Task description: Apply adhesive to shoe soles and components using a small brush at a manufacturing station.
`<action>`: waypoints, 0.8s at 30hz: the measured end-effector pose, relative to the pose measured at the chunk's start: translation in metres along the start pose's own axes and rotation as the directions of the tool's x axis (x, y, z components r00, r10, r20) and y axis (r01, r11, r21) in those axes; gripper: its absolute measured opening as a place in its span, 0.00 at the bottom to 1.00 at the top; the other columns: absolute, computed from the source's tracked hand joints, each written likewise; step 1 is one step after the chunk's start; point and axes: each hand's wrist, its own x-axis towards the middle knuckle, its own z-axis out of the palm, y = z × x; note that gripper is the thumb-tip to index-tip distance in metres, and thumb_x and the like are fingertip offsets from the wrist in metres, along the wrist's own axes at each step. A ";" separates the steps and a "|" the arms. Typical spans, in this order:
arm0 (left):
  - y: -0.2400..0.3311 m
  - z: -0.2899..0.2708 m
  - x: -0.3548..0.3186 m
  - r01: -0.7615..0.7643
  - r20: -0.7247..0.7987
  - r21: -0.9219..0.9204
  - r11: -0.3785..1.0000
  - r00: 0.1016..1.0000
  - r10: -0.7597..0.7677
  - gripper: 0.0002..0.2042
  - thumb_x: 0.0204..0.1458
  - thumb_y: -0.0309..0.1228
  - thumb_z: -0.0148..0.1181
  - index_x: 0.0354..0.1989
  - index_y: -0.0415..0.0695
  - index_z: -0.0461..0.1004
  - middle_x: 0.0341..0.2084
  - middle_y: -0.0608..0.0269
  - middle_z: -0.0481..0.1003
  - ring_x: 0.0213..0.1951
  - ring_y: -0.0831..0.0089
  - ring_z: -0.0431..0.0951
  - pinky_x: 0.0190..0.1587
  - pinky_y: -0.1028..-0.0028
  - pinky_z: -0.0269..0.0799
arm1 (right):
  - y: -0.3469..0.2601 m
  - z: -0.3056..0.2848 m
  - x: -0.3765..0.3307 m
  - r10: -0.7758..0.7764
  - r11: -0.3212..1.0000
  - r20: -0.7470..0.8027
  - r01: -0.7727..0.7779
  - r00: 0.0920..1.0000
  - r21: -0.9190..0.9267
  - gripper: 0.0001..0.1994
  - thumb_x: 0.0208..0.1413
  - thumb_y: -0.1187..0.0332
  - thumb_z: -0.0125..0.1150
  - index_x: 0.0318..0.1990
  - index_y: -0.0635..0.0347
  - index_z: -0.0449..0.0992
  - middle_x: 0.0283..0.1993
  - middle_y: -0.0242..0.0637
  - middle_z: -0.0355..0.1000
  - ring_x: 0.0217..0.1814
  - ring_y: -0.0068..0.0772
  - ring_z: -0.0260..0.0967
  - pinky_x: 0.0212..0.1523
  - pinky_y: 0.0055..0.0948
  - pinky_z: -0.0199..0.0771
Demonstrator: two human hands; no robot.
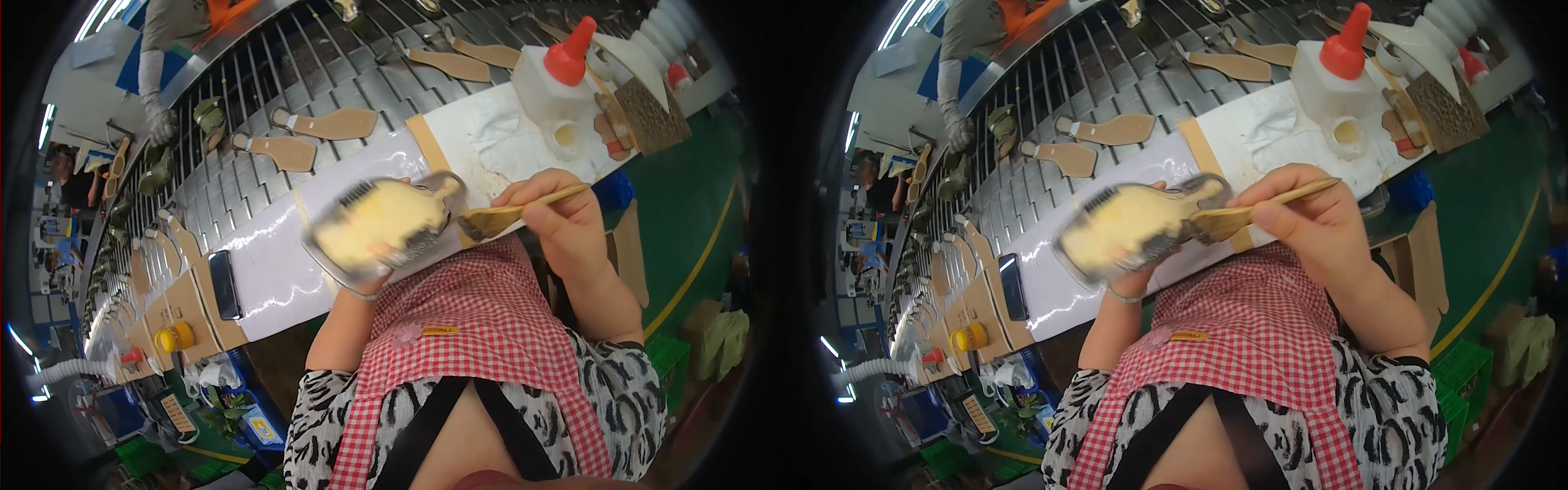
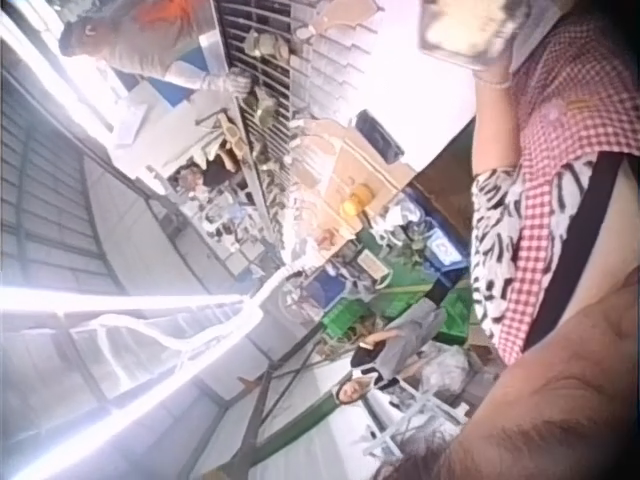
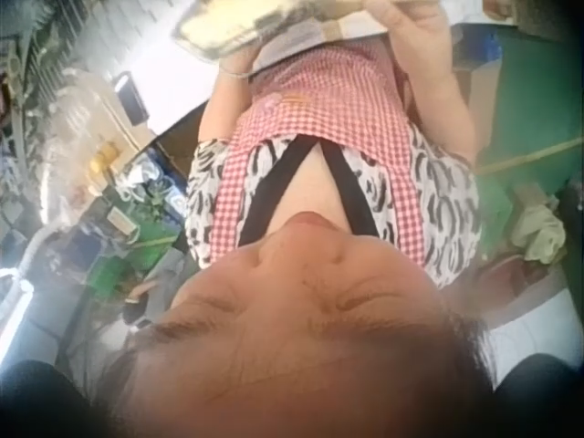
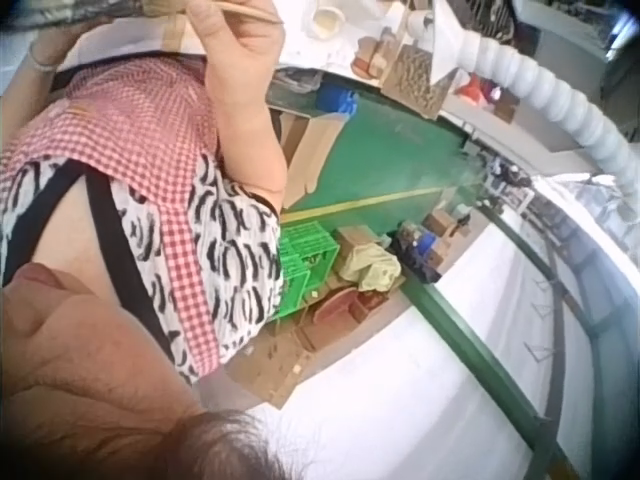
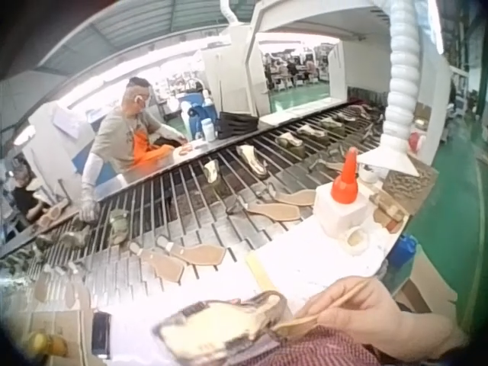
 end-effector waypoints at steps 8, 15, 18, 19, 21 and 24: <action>0.021 -0.018 0.002 0.239 0.154 0.203 0.949 0.950 -0.272 0.52 0.31 0.62 0.70 0.61 0.39 0.57 0.50 0.53 0.69 0.51 0.61 0.73 0.52 0.62 0.70 | -0.008 0.000 0.018 0.095 0.981 -0.090 -0.077 0.991 0.179 0.08 0.57 0.71 0.57 0.41 0.65 0.72 0.40 0.37 0.74 0.42 0.26 0.71 0.47 0.27 0.70; 0.031 0.022 -0.004 0.324 0.217 0.370 0.871 0.881 -0.420 0.49 0.32 0.47 0.74 0.62 0.34 0.56 0.54 0.57 0.66 0.55 0.70 0.66 0.56 0.70 0.63 | 0.005 0.020 0.019 0.075 0.996 -0.008 -0.076 0.997 -0.045 0.04 0.55 0.75 0.57 0.38 0.64 0.73 0.41 0.40 0.74 0.46 0.27 0.70 0.49 0.28 0.68; 0.030 0.024 -0.001 0.320 0.229 0.398 0.860 0.873 -0.430 0.49 0.32 0.47 0.74 0.62 0.34 0.56 0.55 0.56 0.65 0.55 0.69 0.66 0.57 0.70 0.62 | 0.007 0.021 0.013 -0.053 0.939 0.095 0.082 0.994 -0.333 0.05 0.53 0.78 0.59 0.38 0.67 0.74 0.43 0.43 0.73 0.46 0.28 0.70 0.49 0.26 0.67; 0.029 0.025 -0.001 0.301 0.234 0.412 0.860 0.877 -0.419 0.49 0.32 0.47 0.74 0.62 0.34 0.56 0.55 0.56 0.65 0.55 0.69 0.66 0.57 0.69 0.62 | 0.009 0.020 0.014 -0.052 0.941 0.090 0.079 0.995 -0.330 0.05 0.53 0.78 0.59 0.38 0.67 0.74 0.43 0.43 0.73 0.46 0.28 0.70 0.49 0.26 0.67; 0.028 0.027 -0.001 0.291 0.238 0.424 0.857 0.878 -0.416 0.49 0.32 0.47 0.74 0.61 0.34 0.57 0.55 0.56 0.65 0.56 0.68 0.66 0.57 0.69 0.62 | 0.014 0.017 0.014 -0.218 0.816 0.186 0.283 0.958 -0.504 0.05 0.52 0.78 0.60 0.36 0.66 0.75 0.42 0.43 0.73 0.45 0.29 0.70 0.48 0.25 0.68; 0.028 0.031 -0.002 0.305 0.236 0.425 0.852 0.871 -0.430 0.48 0.32 0.47 0.74 0.61 0.34 0.57 0.55 0.56 0.65 0.56 0.68 0.65 0.58 0.69 0.61 | 0.006 0.019 0.011 -0.087 0.842 0.224 0.192 0.971 -0.505 0.05 0.50 0.79 0.61 0.36 0.66 0.75 0.41 0.43 0.73 0.45 0.29 0.70 0.47 0.25 0.68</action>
